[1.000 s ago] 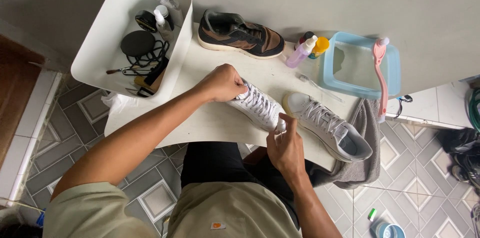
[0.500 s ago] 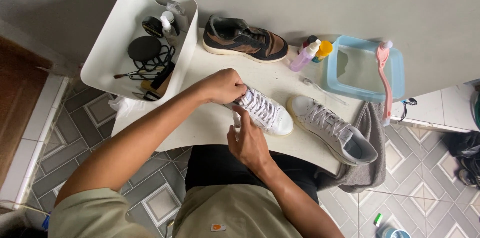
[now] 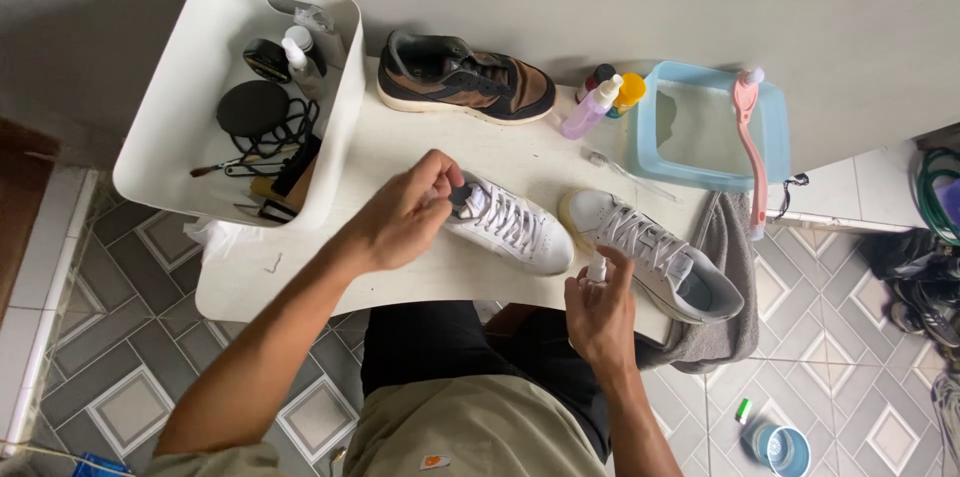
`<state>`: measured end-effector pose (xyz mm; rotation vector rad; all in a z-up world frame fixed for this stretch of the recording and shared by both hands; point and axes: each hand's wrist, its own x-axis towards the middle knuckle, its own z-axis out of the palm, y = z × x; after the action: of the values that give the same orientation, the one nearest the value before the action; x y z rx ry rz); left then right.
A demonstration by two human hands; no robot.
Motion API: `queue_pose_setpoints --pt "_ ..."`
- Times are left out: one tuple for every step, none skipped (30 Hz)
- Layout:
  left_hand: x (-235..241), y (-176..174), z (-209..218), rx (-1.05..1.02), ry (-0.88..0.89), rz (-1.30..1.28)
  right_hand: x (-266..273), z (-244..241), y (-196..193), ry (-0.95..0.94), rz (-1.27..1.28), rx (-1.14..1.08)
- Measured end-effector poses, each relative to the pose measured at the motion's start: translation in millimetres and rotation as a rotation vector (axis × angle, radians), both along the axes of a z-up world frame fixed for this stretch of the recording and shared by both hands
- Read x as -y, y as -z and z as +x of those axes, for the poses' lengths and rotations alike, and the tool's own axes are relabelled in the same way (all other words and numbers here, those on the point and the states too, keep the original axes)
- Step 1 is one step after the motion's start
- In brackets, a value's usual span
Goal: The person threads white shoelaces through the eyelets of a pair of white sneakers placed on a table. They pull the laces tight, arrange them, and tie knots on both shoes. The person also uses a spray bottle to apply liquid to the shoes and wipes them with a cloth.
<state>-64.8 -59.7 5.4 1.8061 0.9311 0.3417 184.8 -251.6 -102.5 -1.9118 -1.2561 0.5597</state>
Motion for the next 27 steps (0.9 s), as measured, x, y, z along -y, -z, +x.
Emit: queue_pose_setpoints --pt "8.2 9.0 -1.8 0.137 0.043 -0.066 1.9 2.4 5.7 0.008 0.046 -0.014" --pt "16.7 13.6 0.6 0.135 0.043 -0.069 -1.5 -7.5 -12.0 0.008 0.043 -0.015" --pt "25.4 18.1 2.7 0.252 0.063 -0.053 -4.9 -17.7 -29.7 -0.058 0.063 -0.033" --pt "33.8 22.5 4.1 0.369 0.079 -0.034 -9.5 -27.9 -47.1 -0.127 0.087 -0.051" --pt "44.2 26.6 13.5 0.367 0.075 -0.034 -10.8 -34.1 -54.1 -0.131 0.087 -0.053" --pt "54.5 30.3 23.0 0.516 -0.04 -0.044 -12.5 -40.1 -61.5 -0.234 0.056 -0.089" --pt "64.8 33.9 32.4 0.665 -0.156 -0.054 -13.8 -46.2 -69.2 -0.338 0.026 -0.124" --pt "74.6 36.3 38.7 0.664 -0.16 -0.05 -14.9 -52.4 -73.4 -0.343 0.028 -0.124" --pt "84.4 38.6 45.1 0.77 -0.211 -0.112 -15.8 -58.7 -77.7 -0.358 -0.023 -0.152" --pt "93.3 40.6 51.8 0.876 -0.261 -0.172 -17.5 -64.7 -82.4 -0.373 -0.072 -0.178" --pt "98.8 41.4 54.3 0.878 -0.265 -0.166 -19.4 -66.2 -84.2 -0.379 -0.069 -0.177" --pt "104.7 42.4 56.1 0.895 -0.346 -0.177 -20.9 -68.3 -85.6 -0.418 -0.075 -0.173" --pt "110.5 43.6 57.4 0.912 -0.428 -0.188 -22.4 -70.9 -86.9 -0.456 -0.081 -0.17" --pt "112.2 47.1 57.3 0.912 -0.439 -0.177 -21.8 -71.6 -87.9 -0.47 -0.078 -0.171" --pt "113.8 50.6 56.6 0.961 -0.461 -0.174 -21.2 -72.9 -88.9 -0.464 -0.073 -0.18" --pt "115.7 54.1 55.4 1.01 -0.486 -0.167 -21.0 -74.3 -89.9 -0.463 -0.069 -0.19" --pt "117.0 52.8 54.8 1.009 -0.502 -0.154 -20.4 -74.2 -89.4 -0.483 -0.067 -0.192" --pt "118.4 51.6 53.7 1.001 -0.521 -0.142 -19.6 -74.6 -88.8 -0.461 -0.062 -0.218" --pt "119.7 50.4 52.9 0.992 -0.54 -0.129 -18.9 -74.7 -88.1 -0.439 -0.057 -0.245" --pt "122.0 49.4 52.4 0.99 -0.55 -0.12 -18.6 -74.6 -89.2 -0.451 -0.055 -0.248" --pt "124.2 48.5 52.4 0.981 -0.551 -0.088 -18.4 -74.1 -90.2 -0.473 -0.004 -0.158" --pt "126.1 47.7 53.2 0.972 -0.548 -0.059 -17.9 -73.0 -91.4 -0.488 0.049 -0.068" --pt "124.7 46.6 51.5 0.971 -0.552 -0.052 -17.6 -72.4 -94.6 -0.495 0.052 -0.069" --pt "123.8 45.5 50.1 0.967 -0.561 -0.048 -16.4 -71.7 -98.1 -0.473 -0.057 -0.073" --pt "122.9 44.6 48.9 0.964 -0.571 -0.044 -15.2 -70.8 -101.4 -0.451 -0.167 -0.075" --pt "121.3 40.0 45.0 0.965 -0.571 -0.045 -15.4 -71.4 -103.7 -0.451 -0.168 -0.073" --pt "119.7 35.4 41.3 0.886 -0.478 0.007 -15.6 -71.9 -105.9 -0.445 -0.196 -0.078"
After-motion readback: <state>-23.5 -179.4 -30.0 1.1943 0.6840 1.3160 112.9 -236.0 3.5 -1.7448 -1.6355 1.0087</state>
